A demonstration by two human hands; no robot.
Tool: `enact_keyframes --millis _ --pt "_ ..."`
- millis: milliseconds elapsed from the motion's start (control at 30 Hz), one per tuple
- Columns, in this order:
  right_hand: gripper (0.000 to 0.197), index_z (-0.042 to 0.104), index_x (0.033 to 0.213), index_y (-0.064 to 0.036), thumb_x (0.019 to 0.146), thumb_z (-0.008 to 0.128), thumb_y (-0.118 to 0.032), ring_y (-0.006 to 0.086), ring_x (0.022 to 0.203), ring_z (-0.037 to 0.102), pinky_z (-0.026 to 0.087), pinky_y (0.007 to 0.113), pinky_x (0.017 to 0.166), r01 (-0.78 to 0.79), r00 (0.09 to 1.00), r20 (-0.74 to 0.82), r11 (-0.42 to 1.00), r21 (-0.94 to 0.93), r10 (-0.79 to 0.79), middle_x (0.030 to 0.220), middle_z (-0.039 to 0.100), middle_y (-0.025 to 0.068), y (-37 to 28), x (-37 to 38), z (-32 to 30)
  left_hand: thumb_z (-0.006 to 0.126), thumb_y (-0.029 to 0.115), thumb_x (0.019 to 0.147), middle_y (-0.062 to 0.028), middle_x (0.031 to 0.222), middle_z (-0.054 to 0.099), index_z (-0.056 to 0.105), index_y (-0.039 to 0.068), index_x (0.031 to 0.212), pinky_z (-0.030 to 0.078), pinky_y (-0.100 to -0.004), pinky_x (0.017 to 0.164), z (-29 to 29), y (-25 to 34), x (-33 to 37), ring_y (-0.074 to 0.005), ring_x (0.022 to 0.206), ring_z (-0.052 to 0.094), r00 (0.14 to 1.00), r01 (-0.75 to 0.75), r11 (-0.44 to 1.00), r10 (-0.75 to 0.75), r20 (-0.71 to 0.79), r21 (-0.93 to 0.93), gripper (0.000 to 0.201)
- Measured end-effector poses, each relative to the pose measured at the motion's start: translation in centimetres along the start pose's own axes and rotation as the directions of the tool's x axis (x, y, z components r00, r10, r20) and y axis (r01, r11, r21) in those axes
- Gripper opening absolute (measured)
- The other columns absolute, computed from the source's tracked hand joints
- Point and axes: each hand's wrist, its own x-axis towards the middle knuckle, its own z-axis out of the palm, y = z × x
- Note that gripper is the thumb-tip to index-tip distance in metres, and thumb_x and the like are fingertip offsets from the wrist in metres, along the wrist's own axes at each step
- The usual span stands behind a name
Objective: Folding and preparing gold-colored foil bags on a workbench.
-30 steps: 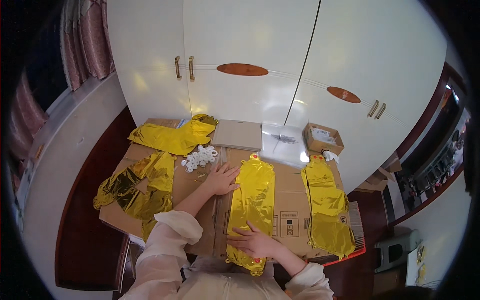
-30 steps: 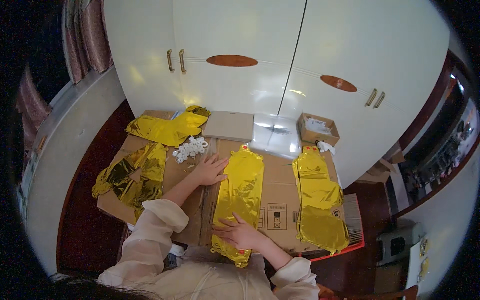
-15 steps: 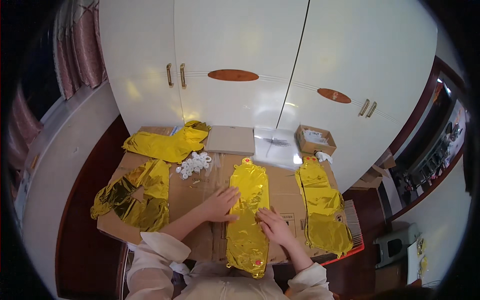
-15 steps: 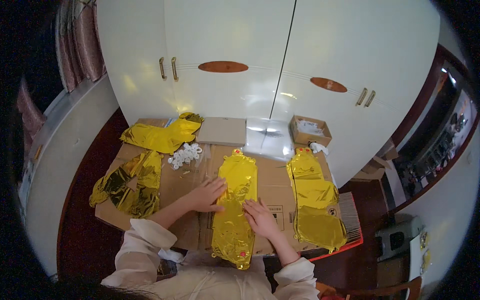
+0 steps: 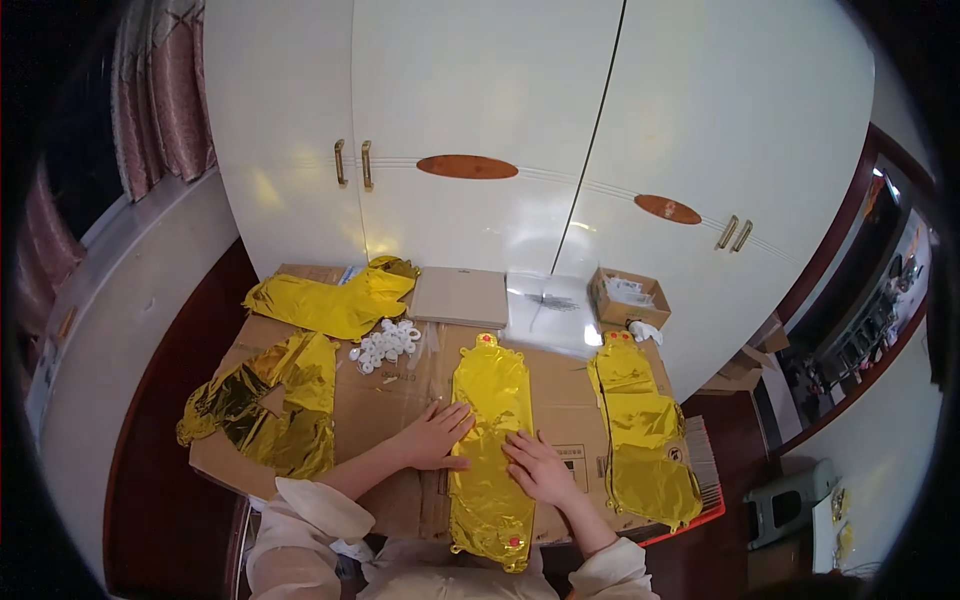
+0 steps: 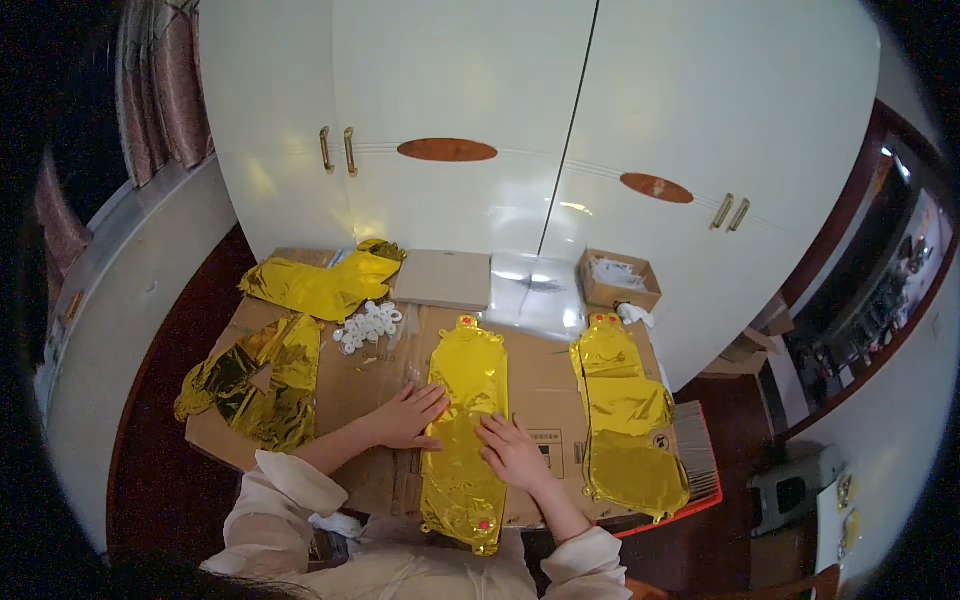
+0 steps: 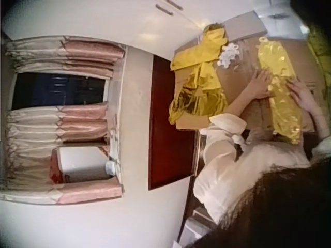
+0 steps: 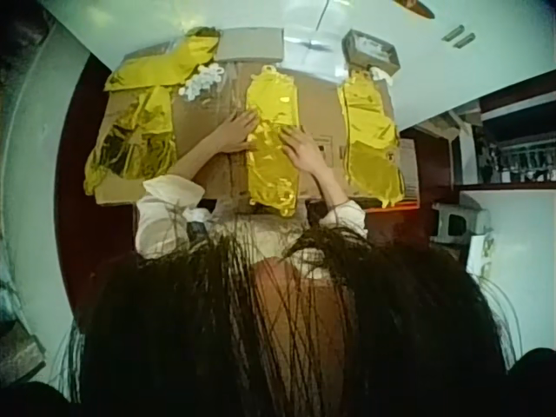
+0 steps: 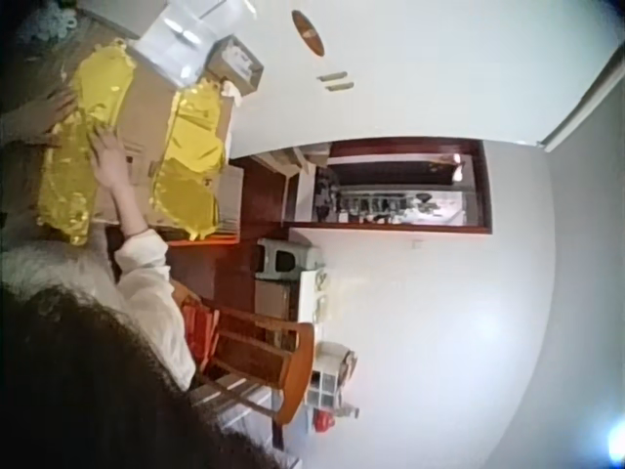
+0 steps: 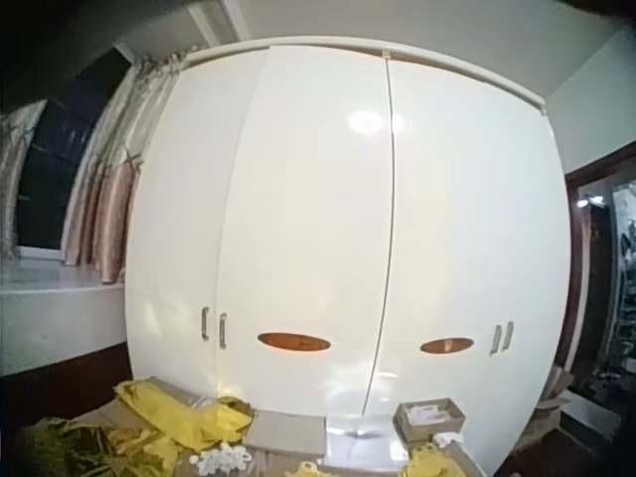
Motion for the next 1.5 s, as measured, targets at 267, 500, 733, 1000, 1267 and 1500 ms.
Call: enact_keyframes --millis 267,500,733,1000,1267,1500 --pt "0.039 0.056 0.130 -0.0029 0.094 0.056 -0.016 0.0370 0.133 0.045 0.028 0.052 0.114 -0.107 0.967 -0.219 0.986 0.124 0.132 0.138 0.053 0.0191 3.2 1.3 -0.5 0.061 0.028 0.086 -0.0211 0.130 0.055 0.056 -0.006 0.120 0.042 -0.0425 0.104 -4.0 -10.5 8.5 -0.0361 0.122 0.051 0.967 0.040 0.995 -0.061 -0.249 -0.086 0.048" --pt "0.037 0.058 0.127 0.0007 0.093 0.056 -0.014 0.0380 0.129 0.048 0.030 0.049 0.114 -0.120 0.958 -0.241 0.981 0.152 0.154 0.133 0.056 0.0212 3.0 1.5 -0.2 0.070 0.025 0.078 -0.0192 0.125 0.060 0.061 -0.001 0.115 0.046 -0.0422 0.099 -3.9 -20.1 15.5 -0.0337 0.117 0.056 0.948 0.117 0.990 -0.136 -0.287 -0.084 0.046" --pt "0.038 0.058 0.127 -0.0020 0.091 0.058 -0.015 0.0346 0.130 0.048 0.032 0.049 0.113 -0.166 0.955 -0.222 0.974 0.155 0.198 0.133 0.057 0.0181 3.5 1.6 0.1 0.074 0.033 0.077 -0.0152 0.111 0.068 0.064 0.010 0.118 0.050 -0.0463 0.092 -5.4 -23.9 17.7 -0.0339 0.107 0.062 0.960 0.187 0.982 -0.174 -0.221 0.041 0.048" --pt "0.039 0.059 0.127 -0.0040 0.091 0.059 -0.019 0.0332 0.129 0.049 0.034 0.048 0.112 -0.195 0.951 -0.216 0.971 0.139 0.221 0.134 0.057 0.0168 3.3 1.4 -0.4 0.070 0.033 0.078 -0.0167 0.108 0.069 0.070 0.006 0.105 0.053 -0.0454 0.087 -7.9 -22.5 17.5 -0.0331 0.101 0.067 0.860 0.473 0.876 -0.482 -0.167 -0.095 0.039" --pt "0.039 0.061 0.124 -0.0037 0.088 0.062 -0.018 0.0344 0.125 0.052 0.038 0.047 0.108 -0.179 0.951 -0.237 0.978 0.109 0.200 0.131 0.058 0.0174 3.3 1.6 -0.3 0.058 0.016 0.075 -0.0150 0.069 0.070 0.073 0.000 0.074 0.057 -0.0388 0.066 -6.9 -27.3 16.0 -0.0275 0.068 0.071 0.628 0.766 0.567 -0.759 0.170 -0.302 0.022" --pt "0.039 0.061 0.123 -0.0038 0.087 0.063 -0.018 0.0348 0.125 0.052 0.039 0.046 0.105 -0.145 0.951 -0.261 0.985 0.093 0.164 0.129 0.059 0.0172 3.3 1.7 -0.2 0.068 0.036 0.078 -0.0126 0.055 0.061 0.064 0.002 0.059 0.051 -0.0379 0.055 -5.2 -28.0 16.4 -0.0253 0.053 0.062 0.650 0.746 0.560 -0.732 0.207 -0.362 0.039"
